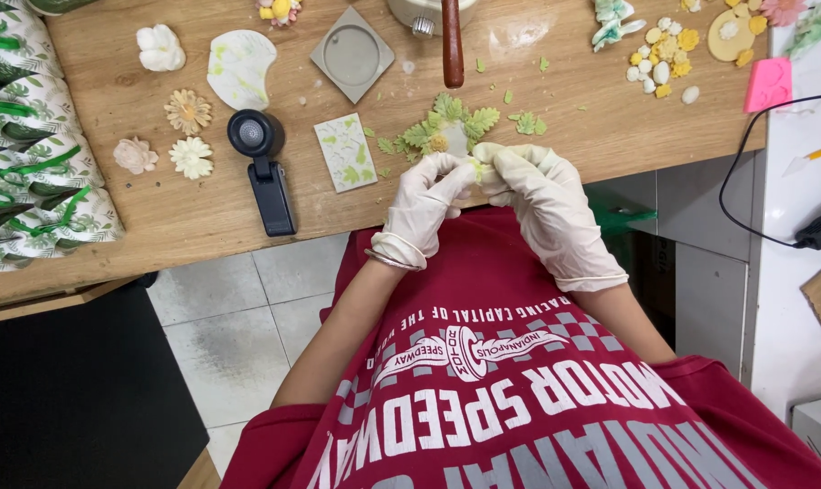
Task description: Applying wax petals and leaves to create an decorative wax flower candle.
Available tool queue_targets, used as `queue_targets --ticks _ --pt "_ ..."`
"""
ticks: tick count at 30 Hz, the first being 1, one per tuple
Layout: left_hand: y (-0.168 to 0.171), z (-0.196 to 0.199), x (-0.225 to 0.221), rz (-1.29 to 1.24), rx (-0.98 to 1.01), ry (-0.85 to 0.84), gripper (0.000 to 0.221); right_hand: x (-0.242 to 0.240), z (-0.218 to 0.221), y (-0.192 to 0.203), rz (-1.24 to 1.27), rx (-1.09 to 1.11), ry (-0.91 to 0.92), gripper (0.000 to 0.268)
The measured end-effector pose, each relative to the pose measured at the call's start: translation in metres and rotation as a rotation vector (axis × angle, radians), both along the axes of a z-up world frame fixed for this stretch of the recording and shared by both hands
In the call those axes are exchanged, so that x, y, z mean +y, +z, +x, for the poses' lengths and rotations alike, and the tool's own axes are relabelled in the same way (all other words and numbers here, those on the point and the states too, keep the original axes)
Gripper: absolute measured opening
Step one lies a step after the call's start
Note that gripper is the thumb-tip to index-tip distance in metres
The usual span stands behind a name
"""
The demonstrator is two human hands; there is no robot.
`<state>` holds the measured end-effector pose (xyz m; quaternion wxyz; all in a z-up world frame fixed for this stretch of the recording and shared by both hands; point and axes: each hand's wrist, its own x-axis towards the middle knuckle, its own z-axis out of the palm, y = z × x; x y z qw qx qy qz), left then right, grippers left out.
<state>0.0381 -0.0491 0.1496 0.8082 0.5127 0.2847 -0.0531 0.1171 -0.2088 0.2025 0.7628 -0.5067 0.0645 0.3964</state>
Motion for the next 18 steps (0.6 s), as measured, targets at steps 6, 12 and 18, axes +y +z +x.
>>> queue_targets --ticks 6,12,18 --pt "-0.002 0.001 -0.001 -0.016 -0.041 0.036 0.017 0.0 -0.004 0.003 -0.079 -0.088 0.005 0.022" --pt "0.005 0.0 0.002 0.064 -0.073 0.031 0.013 0.001 -0.007 0.007 -0.091 -0.13 0.043 0.015" --pt "0.017 0.0 0.005 0.202 -0.119 -0.019 0.015 0.009 -0.01 0.025 -0.105 -0.256 0.015 0.014"
